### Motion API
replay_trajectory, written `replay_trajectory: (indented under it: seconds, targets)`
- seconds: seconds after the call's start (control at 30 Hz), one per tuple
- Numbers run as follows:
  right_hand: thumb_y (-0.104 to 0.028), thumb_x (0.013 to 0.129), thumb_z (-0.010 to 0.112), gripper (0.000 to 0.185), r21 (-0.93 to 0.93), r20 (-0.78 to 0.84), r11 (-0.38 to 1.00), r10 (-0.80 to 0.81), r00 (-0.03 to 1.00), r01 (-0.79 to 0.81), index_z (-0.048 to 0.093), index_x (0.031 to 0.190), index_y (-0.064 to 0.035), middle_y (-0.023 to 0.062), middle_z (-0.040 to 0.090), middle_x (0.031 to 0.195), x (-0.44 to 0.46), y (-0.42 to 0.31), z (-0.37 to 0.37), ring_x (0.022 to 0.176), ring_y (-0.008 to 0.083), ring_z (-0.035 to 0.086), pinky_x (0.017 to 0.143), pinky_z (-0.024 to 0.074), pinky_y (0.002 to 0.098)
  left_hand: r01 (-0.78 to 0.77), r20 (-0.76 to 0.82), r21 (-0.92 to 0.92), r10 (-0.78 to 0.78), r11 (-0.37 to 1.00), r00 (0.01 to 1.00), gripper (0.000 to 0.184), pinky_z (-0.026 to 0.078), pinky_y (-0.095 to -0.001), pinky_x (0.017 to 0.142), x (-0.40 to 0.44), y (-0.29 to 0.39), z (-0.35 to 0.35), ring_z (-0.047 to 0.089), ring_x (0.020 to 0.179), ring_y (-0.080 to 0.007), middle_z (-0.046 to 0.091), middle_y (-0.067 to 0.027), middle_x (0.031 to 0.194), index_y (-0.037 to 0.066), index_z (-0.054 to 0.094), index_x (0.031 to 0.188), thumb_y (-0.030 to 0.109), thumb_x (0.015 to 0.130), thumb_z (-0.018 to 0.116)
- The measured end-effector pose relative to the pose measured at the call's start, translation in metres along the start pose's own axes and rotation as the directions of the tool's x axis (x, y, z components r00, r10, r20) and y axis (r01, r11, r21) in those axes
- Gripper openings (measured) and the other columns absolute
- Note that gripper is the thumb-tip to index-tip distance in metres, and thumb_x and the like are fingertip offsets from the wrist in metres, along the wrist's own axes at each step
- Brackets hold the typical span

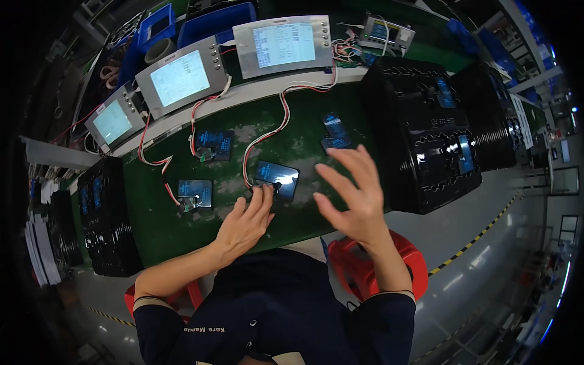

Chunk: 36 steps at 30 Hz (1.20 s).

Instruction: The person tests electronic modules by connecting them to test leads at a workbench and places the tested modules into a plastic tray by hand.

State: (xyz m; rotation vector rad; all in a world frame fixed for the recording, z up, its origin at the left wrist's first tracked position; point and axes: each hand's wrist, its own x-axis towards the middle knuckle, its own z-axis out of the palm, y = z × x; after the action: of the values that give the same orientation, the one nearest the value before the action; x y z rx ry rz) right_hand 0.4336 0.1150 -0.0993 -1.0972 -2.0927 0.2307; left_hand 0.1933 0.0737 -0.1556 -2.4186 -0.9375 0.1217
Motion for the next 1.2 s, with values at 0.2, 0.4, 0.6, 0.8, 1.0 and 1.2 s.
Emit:
replay_trajectory:
  seconds: [0.2,0.4,0.6,0.8,1.0,1.2]
  targets:
    - [-0.026,0.094,0.059,0.026,-0.399,-0.546,0.654,0.394,0.740,-0.642,0.069,0.097,-0.0021,0.0104,0.068,0.097,-0.034,0.102,-0.151,0.093,0.0265,0.061,0.083,0.0469,0.0359,0.028,-0.004,-0.081,-0.029,0.996,1.000,0.046,0.037,-0.0362,0.085,-0.003,0.001,0.005,0.046,0.117,-0.0244,0.050,-0.0113,0.128,-0.001,0.061,0.120,0.033,0.089,0.057]
    - [-0.052,0.097,0.039,0.057,-0.629,-0.509,0.094,0.701,0.500,-0.772,0.072,0.091,-0.0053,0.0167,0.068,0.099,-0.057,0.166,-0.185,0.099,0.0405,0.059,0.087,0.0442,0.0532,0.137,-0.052,-0.338,-0.164,0.931,0.985,0.054,0.037,-0.0359,0.085,-0.007,0.000,0.013,0.048,0.111,-0.0246,0.051,-0.0110,0.128,0.000,0.056,0.128,0.033,0.086,0.062]
    - [-0.055,0.097,0.036,0.065,-0.634,-0.555,-0.006,0.700,0.449,-0.773,0.070,0.088,-0.0002,0.0211,0.068,0.101,-0.042,0.180,-0.177,0.099,0.0434,0.060,0.083,0.0468,0.0524,0.280,-0.162,-0.507,-0.409,0.815,0.898,0.065,0.037,-0.0352,0.080,-0.031,-0.017,0.002,0.051,0.097,-0.0242,0.055,-0.0091,0.122,0.009,0.053,0.135,0.035,0.076,0.066]
    - [-0.056,0.096,0.037,0.066,-0.666,-0.576,-0.028,0.654,0.490,-0.745,0.070,0.086,0.0003,0.0222,0.068,0.097,-0.045,0.190,-0.176,0.095,0.0437,0.062,0.080,0.0490,0.0517,0.377,-0.140,-0.506,-0.505,0.776,0.852,0.060,0.038,-0.0375,0.082,-0.058,-0.033,0.005,0.051,0.097,-0.0278,0.055,-0.0108,0.122,0.008,0.054,0.133,0.029,0.078,0.065]
    - [-0.052,0.093,0.049,0.058,-0.541,-0.523,0.119,0.728,0.444,-0.832,0.067,0.082,0.0023,0.0209,0.068,0.087,-0.037,0.184,-0.189,0.089,0.0396,0.065,0.078,0.0503,0.0466,0.400,-0.125,-0.543,-0.542,0.739,0.831,0.059,0.037,-0.0389,0.084,-0.069,-0.042,0.007,0.050,0.098,-0.0283,0.055,-0.0104,0.122,0.007,0.055,0.132,0.026,0.077,0.066]
    - [-0.017,0.071,0.072,0.063,-0.561,-0.077,0.628,0.608,0.790,-0.539,0.050,0.127,0.0018,0.0215,0.055,0.119,-0.047,0.165,-0.197,0.110,0.0346,0.055,0.096,0.0436,0.0380,0.400,-0.097,-0.611,-0.566,0.683,0.819,0.049,0.040,-0.0394,0.080,-0.069,-0.081,0.006,0.052,0.099,-0.0297,0.057,-0.0100,0.111,0.004,0.059,0.121,0.010,0.074,0.070]
